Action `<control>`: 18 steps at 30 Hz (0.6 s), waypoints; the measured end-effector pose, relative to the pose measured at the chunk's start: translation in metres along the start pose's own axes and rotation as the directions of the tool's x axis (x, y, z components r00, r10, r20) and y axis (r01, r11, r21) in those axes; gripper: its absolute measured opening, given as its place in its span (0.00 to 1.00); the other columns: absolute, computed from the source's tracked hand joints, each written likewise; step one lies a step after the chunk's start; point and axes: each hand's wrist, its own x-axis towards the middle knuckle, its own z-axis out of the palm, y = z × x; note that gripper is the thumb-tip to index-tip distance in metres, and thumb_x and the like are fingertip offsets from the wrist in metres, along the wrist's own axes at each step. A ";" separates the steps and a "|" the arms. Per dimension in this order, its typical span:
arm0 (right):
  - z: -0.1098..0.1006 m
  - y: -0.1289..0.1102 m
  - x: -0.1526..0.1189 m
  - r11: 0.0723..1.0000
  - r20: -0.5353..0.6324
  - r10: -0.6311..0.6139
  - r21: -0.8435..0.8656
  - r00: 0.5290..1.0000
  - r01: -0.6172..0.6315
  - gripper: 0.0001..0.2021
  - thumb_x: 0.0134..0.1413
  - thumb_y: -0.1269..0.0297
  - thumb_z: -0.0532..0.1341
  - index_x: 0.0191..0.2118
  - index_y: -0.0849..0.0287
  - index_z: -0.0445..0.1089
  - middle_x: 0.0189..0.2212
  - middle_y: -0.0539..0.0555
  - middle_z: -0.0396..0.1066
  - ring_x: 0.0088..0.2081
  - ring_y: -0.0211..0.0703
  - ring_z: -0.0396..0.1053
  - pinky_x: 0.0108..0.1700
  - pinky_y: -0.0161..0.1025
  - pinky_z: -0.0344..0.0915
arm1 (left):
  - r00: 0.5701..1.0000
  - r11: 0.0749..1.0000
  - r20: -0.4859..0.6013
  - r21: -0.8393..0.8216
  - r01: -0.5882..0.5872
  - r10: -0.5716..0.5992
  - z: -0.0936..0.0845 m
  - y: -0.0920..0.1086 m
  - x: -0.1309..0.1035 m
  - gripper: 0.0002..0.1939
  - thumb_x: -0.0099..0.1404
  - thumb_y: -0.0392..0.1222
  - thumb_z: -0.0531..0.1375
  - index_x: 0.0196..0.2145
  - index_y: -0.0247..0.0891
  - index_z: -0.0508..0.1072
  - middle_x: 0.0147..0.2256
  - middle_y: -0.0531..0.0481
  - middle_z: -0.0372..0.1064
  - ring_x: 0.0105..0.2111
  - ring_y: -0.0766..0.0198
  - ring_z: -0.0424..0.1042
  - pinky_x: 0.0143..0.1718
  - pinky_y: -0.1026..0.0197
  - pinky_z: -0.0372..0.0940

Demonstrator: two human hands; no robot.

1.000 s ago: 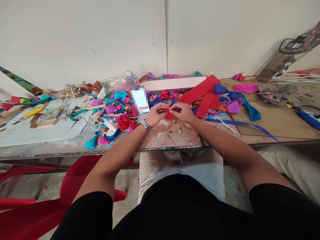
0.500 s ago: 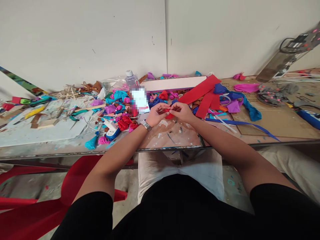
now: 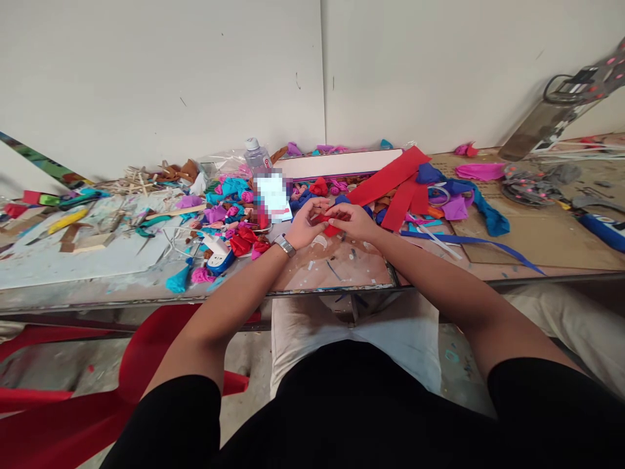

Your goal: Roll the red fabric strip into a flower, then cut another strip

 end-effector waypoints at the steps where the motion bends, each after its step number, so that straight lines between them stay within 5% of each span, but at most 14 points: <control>1: 0.000 0.000 0.000 1.000 0.002 0.004 0.000 1.000 -0.004 0.19 0.54 0.50 0.69 0.44 0.59 0.81 0.40 0.56 0.82 0.36 0.43 0.74 0.39 0.40 0.70 | 1.000 1.000 -0.001 -0.002 -0.001 0.001 0.000 0.000 0.000 0.31 0.59 0.48 0.74 0.57 0.44 0.72 0.55 0.43 0.71 0.52 0.57 0.76 0.58 0.52 0.73; 14: -0.001 0.000 0.000 1.000 -0.064 -0.010 -0.004 0.998 0.010 0.19 0.56 0.46 0.69 0.40 0.59 0.81 0.33 0.54 0.80 0.31 0.41 0.71 0.35 0.39 0.67 | 1.000 1.000 -0.020 0.011 0.016 -0.015 0.001 0.001 0.002 0.28 0.63 0.60 0.72 0.53 0.43 0.74 0.54 0.42 0.73 0.50 0.57 0.76 0.57 0.52 0.71; 18: -0.001 0.000 0.000 0.999 -0.099 -0.015 -0.031 0.995 0.012 0.21 0.56 0.42 0.69 0.37 0.59 0.80 0.31 0.54 0.79 0.30 0.41 0.70 0.34 0.38 0.65 | 0.999 0.997 -0.049 0.068 0.026 -0.022 0.001 0.001 0.002 0.27 0.63 0.63 0.71 0.50 0.41 0.75 0.47 0.44 0.76 0.48 0.57 0.76 0.55 0.52 0.71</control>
